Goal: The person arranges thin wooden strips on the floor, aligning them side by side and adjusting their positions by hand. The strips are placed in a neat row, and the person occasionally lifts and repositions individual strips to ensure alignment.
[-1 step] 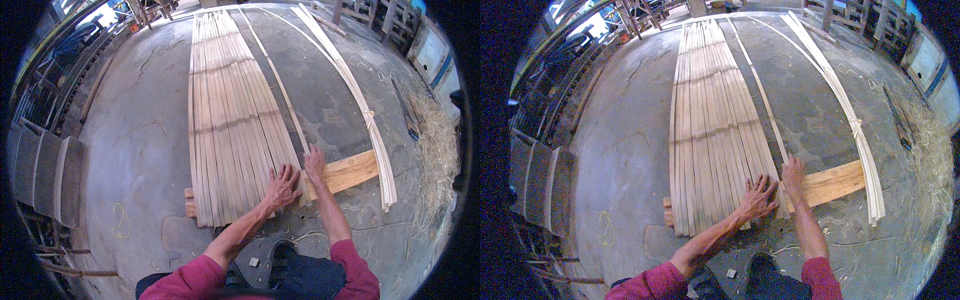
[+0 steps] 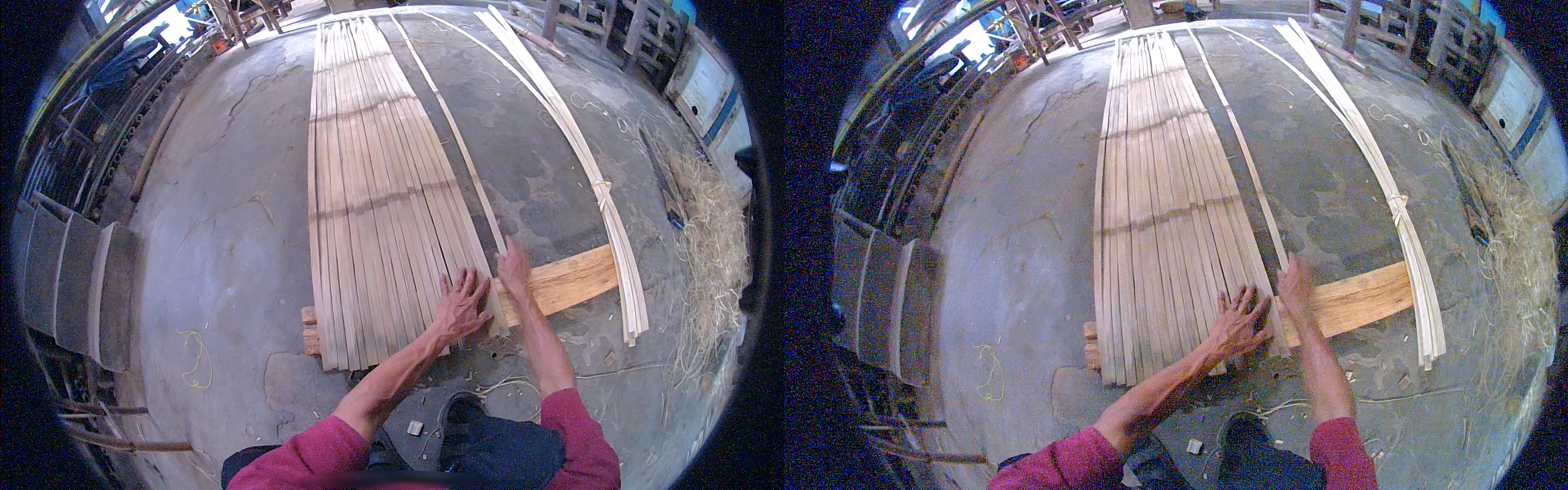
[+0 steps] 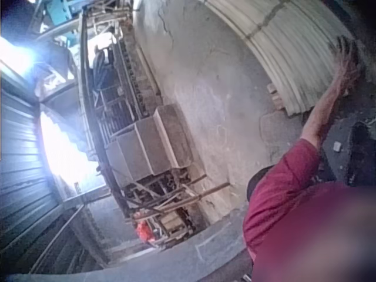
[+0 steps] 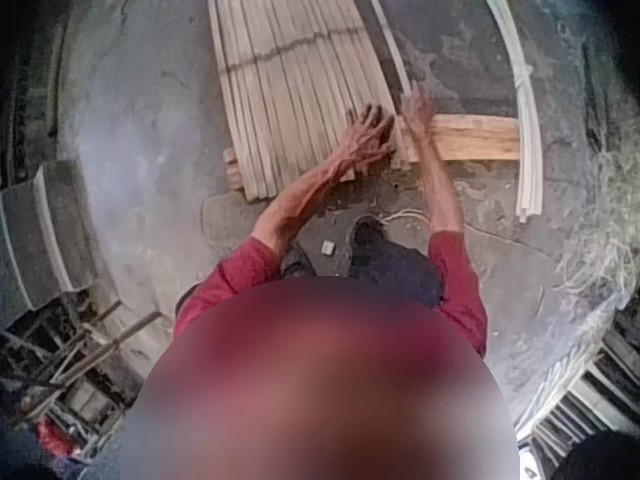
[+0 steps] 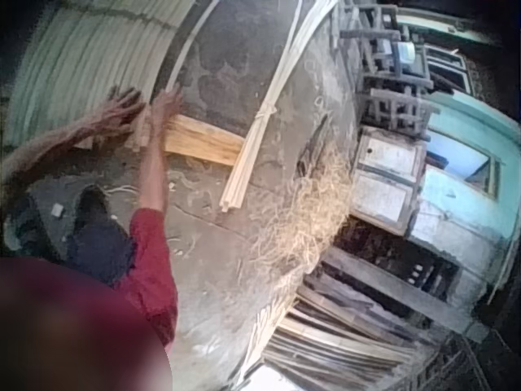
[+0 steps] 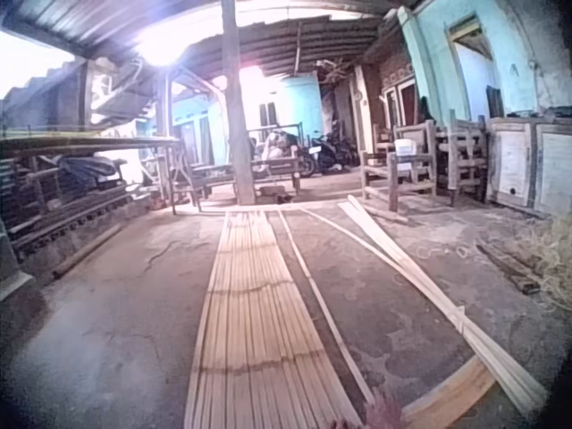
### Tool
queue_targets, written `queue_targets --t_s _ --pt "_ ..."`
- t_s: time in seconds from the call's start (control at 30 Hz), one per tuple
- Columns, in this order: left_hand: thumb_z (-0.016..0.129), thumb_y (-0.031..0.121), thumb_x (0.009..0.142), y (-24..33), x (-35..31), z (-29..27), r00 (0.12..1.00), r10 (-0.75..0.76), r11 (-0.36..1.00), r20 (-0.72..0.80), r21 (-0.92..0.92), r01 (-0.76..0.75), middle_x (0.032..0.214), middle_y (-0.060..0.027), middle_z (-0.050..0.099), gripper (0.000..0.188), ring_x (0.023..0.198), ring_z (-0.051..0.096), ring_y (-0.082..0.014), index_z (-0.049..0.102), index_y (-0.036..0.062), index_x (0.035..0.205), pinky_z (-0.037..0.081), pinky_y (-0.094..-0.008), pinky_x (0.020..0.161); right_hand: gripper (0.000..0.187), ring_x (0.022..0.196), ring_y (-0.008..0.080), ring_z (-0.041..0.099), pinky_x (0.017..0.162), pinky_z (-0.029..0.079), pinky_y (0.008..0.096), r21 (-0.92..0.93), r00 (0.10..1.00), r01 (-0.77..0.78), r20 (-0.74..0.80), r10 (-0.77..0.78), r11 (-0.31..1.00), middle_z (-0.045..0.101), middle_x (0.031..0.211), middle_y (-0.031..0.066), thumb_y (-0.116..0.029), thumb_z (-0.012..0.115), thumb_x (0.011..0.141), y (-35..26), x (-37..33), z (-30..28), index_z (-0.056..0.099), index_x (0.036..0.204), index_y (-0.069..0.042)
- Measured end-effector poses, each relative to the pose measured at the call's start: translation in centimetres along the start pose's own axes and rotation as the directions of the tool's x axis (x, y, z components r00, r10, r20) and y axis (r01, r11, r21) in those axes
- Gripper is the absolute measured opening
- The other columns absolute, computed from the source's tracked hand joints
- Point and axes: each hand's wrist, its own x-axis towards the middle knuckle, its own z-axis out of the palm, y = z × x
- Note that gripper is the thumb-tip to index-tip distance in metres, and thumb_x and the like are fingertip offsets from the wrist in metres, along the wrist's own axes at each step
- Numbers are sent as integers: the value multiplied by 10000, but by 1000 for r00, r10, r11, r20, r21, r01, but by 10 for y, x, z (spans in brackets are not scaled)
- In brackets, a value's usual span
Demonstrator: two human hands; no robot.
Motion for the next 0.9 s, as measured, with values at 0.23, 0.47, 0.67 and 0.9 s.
queue_targets --t_s 0.23,0.47,0.67,0.9 --pt "541 489 723 5 11 0 999 -48 999 -9 10 48 1337 -176 255 733 1259 203 -339 321 98 1302 162 -666 924 402 745 342 583 698 457 384 347 969 -181 224 106 920 596 850 228 -125 553 772 -29 55 -26 500 1150 0" --pt "538 509 713 9 15 -1 996 -87 995 20 57 86 1331 -167 258 765 1265 193 -330 304 91 1310 166 -679 909 417 720 328 602 644 469 381 236 962 9 264 -73 972 606 851 235 -140 553 769 -27 61 -2 495 1140 42" --pt "520 524 718 12 15 -3 994 -103 992 41 83 100 1342 -168 249 788 1270 186 -330 281 78 1322 156 -673 915 418 804 340 604 689 457 382 403 962 -89 271 -26 911 596 853 242 -170 577 750 -9 7 1 516 1130 -7" --pt "467 557 745 7 17 -3 993 -94 995 73 47 90 1369 -219 215 775 1277 157 -392 286 76 1325 92 -682 934 455 782 361 592 685 457 413 -5 891 -25 454 25 1000 592 837 246 -210 569 770 -20 6 -22 478 1172 -17"
